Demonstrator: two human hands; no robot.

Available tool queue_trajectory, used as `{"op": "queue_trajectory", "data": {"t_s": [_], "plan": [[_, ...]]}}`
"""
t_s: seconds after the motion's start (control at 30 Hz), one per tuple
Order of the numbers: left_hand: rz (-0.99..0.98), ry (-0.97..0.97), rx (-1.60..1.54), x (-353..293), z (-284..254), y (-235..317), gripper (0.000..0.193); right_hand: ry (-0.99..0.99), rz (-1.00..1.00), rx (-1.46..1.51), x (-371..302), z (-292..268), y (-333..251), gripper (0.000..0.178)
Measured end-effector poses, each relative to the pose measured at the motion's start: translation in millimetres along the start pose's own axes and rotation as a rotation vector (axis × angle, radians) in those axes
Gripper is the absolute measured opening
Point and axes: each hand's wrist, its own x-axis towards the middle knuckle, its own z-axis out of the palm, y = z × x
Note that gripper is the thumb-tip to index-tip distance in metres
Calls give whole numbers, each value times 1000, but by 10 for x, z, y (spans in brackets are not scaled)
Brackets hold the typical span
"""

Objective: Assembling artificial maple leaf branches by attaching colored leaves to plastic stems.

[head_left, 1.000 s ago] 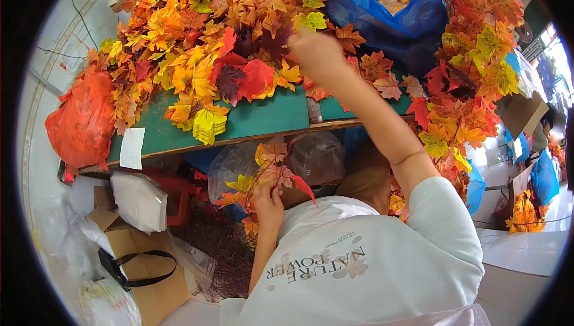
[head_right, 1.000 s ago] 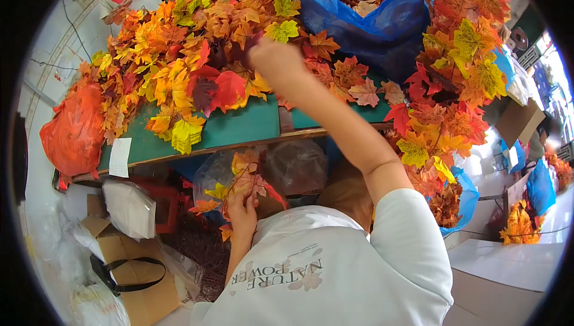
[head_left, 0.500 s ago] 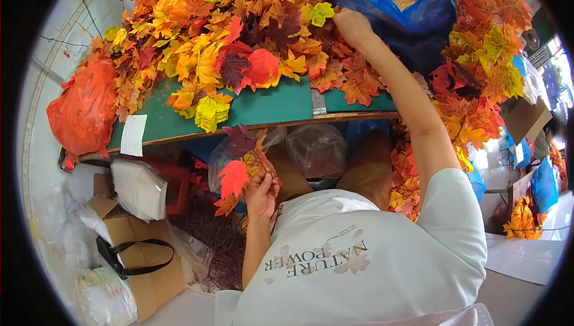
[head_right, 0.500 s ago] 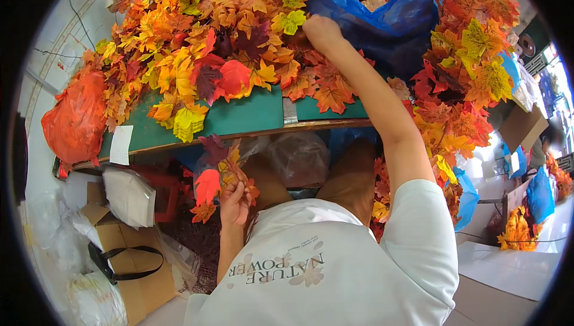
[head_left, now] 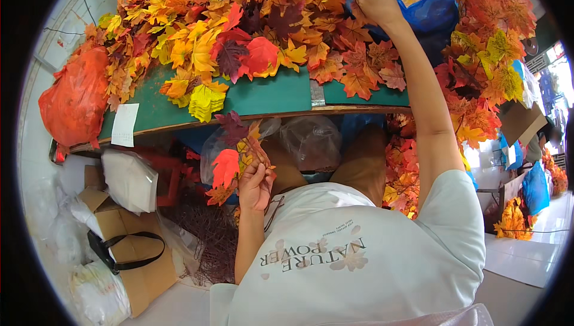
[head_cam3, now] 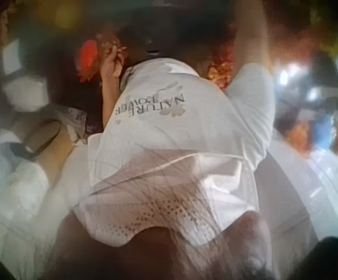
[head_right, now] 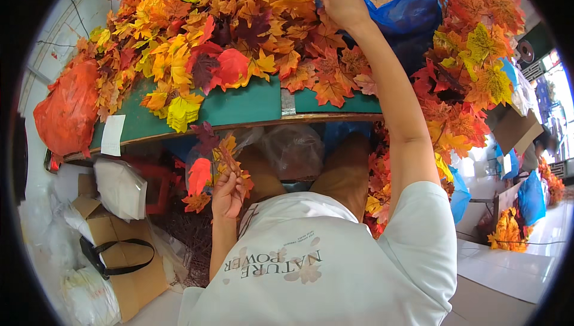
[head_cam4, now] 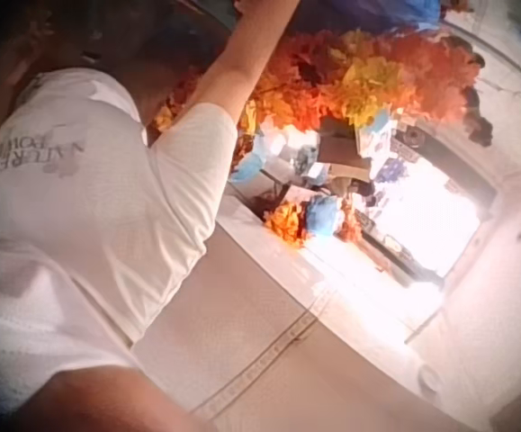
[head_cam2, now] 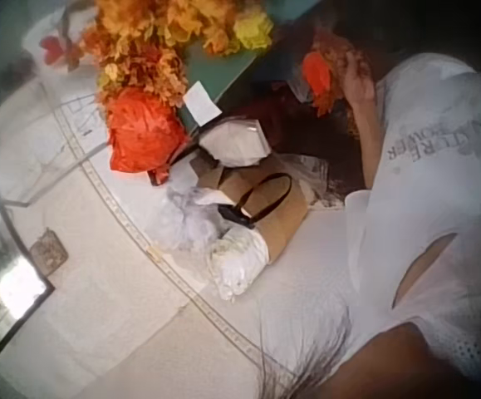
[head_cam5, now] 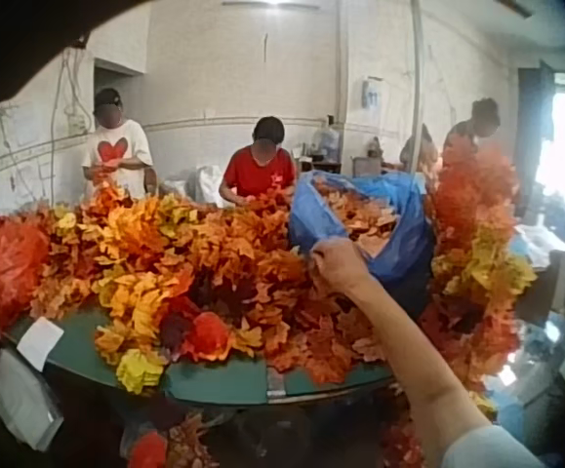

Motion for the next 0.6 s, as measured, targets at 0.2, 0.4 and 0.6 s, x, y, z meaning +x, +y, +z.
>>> {"op": "queue_trajectory", "data": {"t_s": [0.2,0.4,0.6], "plan": [[132,77,122,26,230,65,22,14,553,1046,-132,-111,-101,12],[229,-10,46,67,425,99,20,-307,434,1567,-1260,60,-1318,18],[252,46,115,81,610,9,21,-489,1035,1869,-2014,193,-2288,19]]}}
